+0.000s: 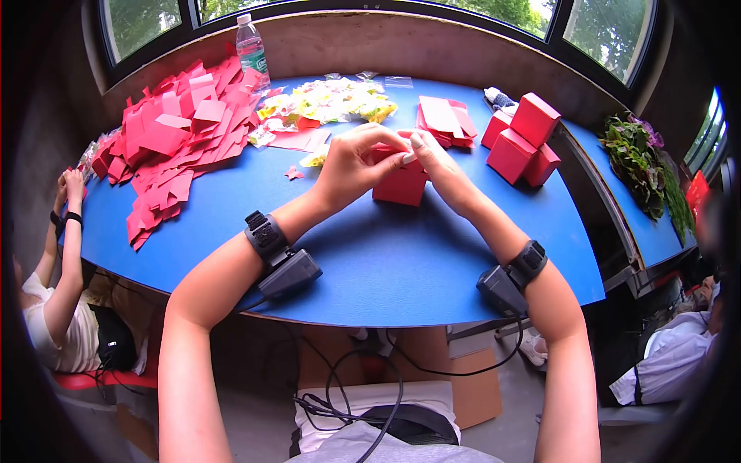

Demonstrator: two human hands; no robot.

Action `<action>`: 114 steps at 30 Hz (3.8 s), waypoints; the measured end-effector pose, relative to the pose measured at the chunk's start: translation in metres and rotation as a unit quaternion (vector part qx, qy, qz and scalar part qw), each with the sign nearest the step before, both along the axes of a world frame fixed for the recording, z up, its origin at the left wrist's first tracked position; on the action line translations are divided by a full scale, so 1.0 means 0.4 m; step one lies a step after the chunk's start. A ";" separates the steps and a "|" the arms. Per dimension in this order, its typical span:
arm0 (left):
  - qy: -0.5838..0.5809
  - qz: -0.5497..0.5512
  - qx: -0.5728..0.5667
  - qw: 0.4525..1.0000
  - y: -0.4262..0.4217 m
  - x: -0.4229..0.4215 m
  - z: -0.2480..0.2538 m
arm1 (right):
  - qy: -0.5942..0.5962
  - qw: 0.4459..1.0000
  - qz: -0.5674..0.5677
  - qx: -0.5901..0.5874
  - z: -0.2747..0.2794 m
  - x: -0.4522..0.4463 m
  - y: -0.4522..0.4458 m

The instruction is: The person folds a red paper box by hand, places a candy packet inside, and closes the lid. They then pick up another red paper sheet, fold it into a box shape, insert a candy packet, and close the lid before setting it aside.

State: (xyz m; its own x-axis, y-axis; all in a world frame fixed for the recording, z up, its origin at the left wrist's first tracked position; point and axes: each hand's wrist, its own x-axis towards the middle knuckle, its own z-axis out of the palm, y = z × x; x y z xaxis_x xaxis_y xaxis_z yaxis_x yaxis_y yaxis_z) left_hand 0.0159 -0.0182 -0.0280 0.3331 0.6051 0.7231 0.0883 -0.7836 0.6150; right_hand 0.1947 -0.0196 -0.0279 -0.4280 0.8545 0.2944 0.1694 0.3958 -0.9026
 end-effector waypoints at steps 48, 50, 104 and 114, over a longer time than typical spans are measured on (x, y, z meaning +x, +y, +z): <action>0.122 -0.094 -0.354 0.922 0.016 -0.025 0.014 | -0.458 0.824 -0.225 -0.245 0.259 0.404 -0.107; 0.120 -0.080 -0.331 0.932 0.020 -0.027 0.007 | -0.454 0.806 -0.285 -0.249 0.259 0.426 -0.117; 0.309 0.627 -0.095 0.709 0.220 -0.392 -0.062 | -0.348 0.804 -0.353 0.328 0.009 0.138 0.086; 0.263 0.605 -0.106 0.744 0.214 -0.386 -0.050 | -0.302 0.841 -0.300 0.334 -0.018 0.125 0.187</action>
